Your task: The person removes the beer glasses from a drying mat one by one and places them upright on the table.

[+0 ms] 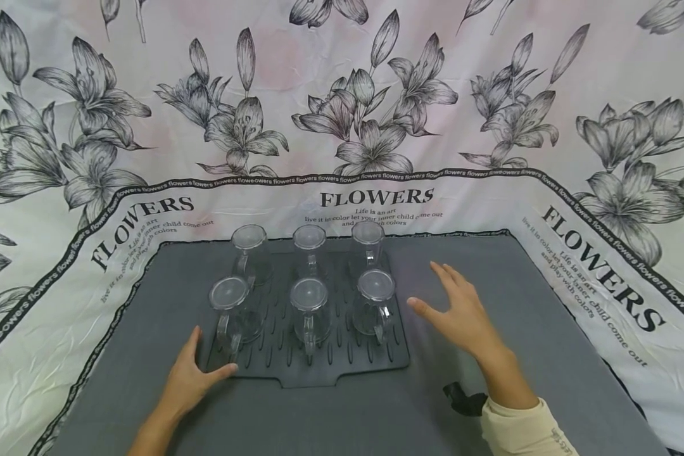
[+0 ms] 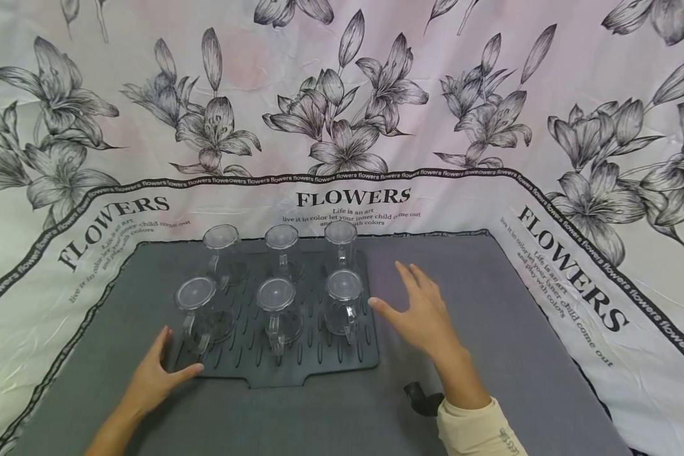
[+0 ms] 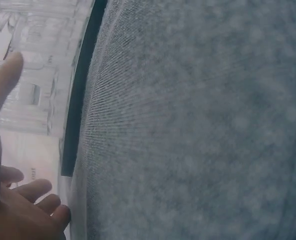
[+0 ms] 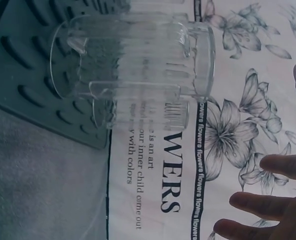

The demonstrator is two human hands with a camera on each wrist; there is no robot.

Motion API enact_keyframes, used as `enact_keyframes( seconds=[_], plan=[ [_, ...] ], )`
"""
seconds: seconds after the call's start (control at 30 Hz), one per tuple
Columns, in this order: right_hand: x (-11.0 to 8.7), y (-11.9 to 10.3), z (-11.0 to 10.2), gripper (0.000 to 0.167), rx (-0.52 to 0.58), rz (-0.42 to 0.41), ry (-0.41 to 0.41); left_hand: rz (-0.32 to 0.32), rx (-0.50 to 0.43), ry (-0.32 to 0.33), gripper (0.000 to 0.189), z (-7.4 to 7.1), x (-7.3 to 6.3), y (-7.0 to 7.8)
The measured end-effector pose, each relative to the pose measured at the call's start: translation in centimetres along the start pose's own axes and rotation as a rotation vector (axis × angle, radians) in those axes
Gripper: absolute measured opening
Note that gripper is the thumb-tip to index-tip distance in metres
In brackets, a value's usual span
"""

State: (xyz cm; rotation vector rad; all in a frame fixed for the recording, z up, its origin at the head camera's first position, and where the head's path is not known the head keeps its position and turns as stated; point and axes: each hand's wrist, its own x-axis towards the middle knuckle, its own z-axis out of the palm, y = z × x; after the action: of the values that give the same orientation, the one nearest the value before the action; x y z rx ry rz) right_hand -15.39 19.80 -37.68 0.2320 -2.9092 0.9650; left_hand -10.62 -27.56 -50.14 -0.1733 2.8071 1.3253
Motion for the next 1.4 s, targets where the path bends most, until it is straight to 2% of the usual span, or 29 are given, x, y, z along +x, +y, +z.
enact_keyframes(
  seconds=[0.23,0.43,0.5,0.57,0.67,0.87,1.17,1.4],
  plan=[
    [-0.4,0.5,0.9,0.087,0.039,-0.022,-0.011,0.059,0.022,-0.02,0.119,0.6,0.5,-0.3],
    [-0.9,0.8,2.1,0.084,0.083,-0.039,-0.015,0.168,0.079,0.04,0.116,1.2,0.3,-1.2],
    [-1.0,1.0,2.5,0.083,0.1,-0.05,-0.008,0.179,0.108,0.046,0.115,1.5,0.3,-1.4],
    [-1.2,1.1,2.9,0.081,0.114,-0.05,-0.005,0.17,0.133,0.043,0.114,1.7,0.2,-1.5],
    [-1.5,1.2,3.4,0.08,0.139,-0.035,-0.012,0.113,0.163,0.016,0.113,1.9,0.1,-1.5],
    [-1.6,0.8,4.1,0.08,0.188,-0.004,-0.019,0.04,0.189,-0.027,0.114,1.5,0.4,-1.0],
    [-1.6,0.4,5.7,0.067,0.3,-0.017,0.017,0.035,0.198,-0.01,0.115,1.1,-0.1,-1.4],
    [-1.8,0.7,6.8,0.052,0.4,0.003,0.066,0.047,0.205,-0.021,0.116,1.2,0.3,-1.2]
  ],
)
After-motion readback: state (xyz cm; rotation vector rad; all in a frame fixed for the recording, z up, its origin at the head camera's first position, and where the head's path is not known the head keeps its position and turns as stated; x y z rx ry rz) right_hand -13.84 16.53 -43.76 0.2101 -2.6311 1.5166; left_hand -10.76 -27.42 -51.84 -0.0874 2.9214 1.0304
